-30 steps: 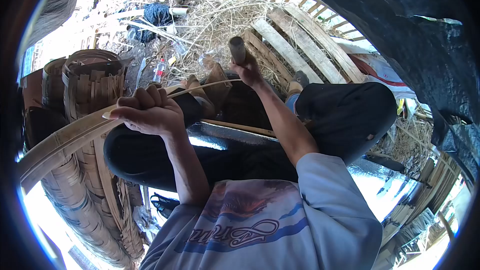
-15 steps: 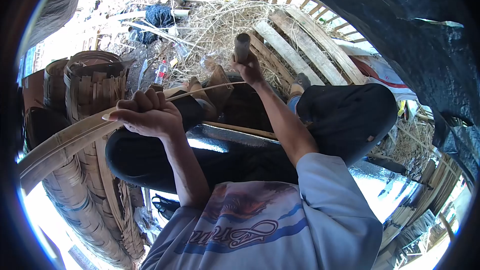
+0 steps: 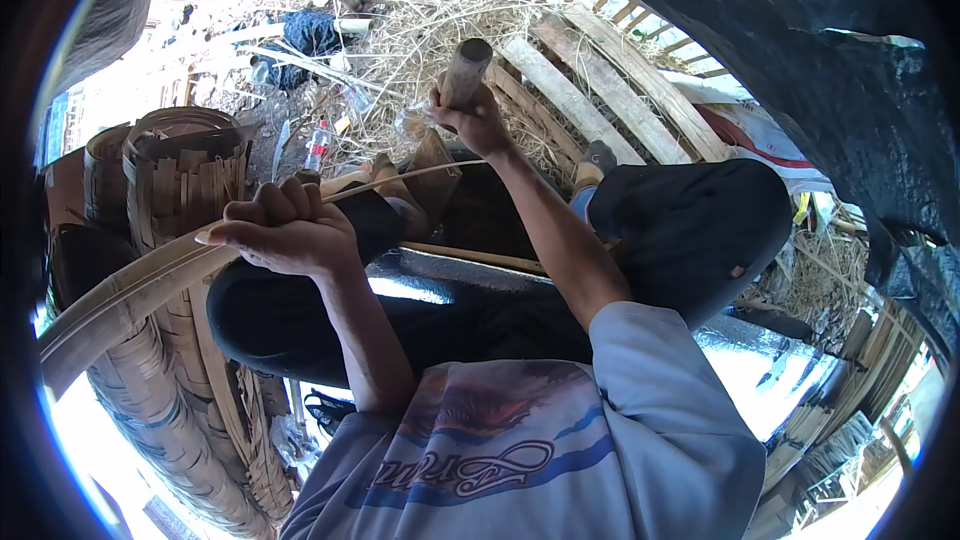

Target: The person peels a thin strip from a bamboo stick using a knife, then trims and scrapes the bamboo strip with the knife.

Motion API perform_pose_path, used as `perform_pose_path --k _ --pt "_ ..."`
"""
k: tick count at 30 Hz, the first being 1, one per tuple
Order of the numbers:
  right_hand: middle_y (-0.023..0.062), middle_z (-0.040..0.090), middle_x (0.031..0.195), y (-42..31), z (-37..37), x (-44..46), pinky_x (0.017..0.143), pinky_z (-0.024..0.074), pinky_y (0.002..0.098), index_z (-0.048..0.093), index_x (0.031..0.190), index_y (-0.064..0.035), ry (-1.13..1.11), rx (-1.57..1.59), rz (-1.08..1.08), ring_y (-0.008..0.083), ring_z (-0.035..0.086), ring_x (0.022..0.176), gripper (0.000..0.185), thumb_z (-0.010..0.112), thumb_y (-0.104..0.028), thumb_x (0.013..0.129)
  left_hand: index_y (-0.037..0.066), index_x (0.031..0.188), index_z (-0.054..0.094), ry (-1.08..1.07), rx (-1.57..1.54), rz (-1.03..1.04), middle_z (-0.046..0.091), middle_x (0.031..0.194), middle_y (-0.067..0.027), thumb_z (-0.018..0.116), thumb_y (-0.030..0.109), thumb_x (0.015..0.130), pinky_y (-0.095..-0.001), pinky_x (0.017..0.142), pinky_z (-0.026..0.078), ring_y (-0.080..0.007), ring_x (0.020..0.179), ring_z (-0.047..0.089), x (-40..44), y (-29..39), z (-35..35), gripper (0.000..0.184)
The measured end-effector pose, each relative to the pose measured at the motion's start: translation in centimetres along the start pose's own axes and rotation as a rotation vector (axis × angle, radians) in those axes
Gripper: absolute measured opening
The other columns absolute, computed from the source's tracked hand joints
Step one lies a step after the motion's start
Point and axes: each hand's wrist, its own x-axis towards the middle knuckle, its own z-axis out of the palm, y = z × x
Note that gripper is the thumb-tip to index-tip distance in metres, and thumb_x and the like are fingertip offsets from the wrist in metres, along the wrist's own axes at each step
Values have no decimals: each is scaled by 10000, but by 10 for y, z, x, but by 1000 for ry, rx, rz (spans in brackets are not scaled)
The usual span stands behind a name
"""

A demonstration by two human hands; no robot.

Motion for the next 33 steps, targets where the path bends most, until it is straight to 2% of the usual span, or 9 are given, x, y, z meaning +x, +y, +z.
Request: perform_pose_path --k 4,8,15,18,21,25,26,29,33 --pt "1 540 787 43 -19 -24 608 437 248 534 927 -65 -10 -225 284 89 511 704 234 648 20 741 156 648 196 16 -23 -11 144 490 62 312 561 945 -221 358 88 -35 431 97 -1 0 5 515" --pt "-22 511 692 81 -54 -48 588 400 252 562 867 -56 75 -350 169 86 488 643 162 649 -21 735 156 651 195 24 -45 -21 140 493 63 303 562 945 -207 346 88 -35 433 86 -4 0 1 513" --pt "-2 549 693 8 -16 -8 520 393 234 551 845 -30 157 48 154 94 489 558 164 670 26 747 172 657 175 5 16 1 129 478 66 298 566 946 -213 357 84 -39 429 96 1 -2 3 503" --pt "-32 519 722 47 -33 -23 532 401 232 545 850 -64 148 -129 336 61 486 596 164 669 -2 762 174 653 176 -10 2 20 128 479 67 301 563 947 -213 358 84 -38 430 95 1 -2 4 504" --pt "-41 506 717 71 -51 -39 583 406 227 545 848 -67 186 -373 198 58 478 636 154 661 -6 767 162 651 191 -10 45 51 125 492 68 299 551 953 -225 351 73 -35 440 86 3 -4 0 504" --pt "-41 530 741 69 -47 -28 644 432 231 557 874 -60 221 -167 171 70 507 692 176 683 -9 762 163 652 185 61 19 25 120 486 67 289 552 954 -221 351 67 -36 440 91 5 -2 0 503" --pt "-10 539 700 66 -41 -20 532 403 233 532 863 -54 218 -145 114 84 511 604 168 649 33 778 163 652 184 73 43 39 120 485 66 287 555 952 -219 352 65 -36 440 92 5 -2 -1 504" --pt "-2 520 687 17 -1 -11 502 389 232 523 885 -47 234 -47 53 77 486 555 178 633 50 785 162 652 185 73 13 29 120 482 65 293 557 950 -216 351 64 -37 436 95 6 -2 1 506" --pt "-4 544 700 61 -27 -32 520 408 233 543 866 -62 185 -143 106 84 518 580 155 657 -6 778 160 651 188 28 38 51 121 483 66 300 559 947 -217 351 66 -38 433 97 4 -4 1 509"
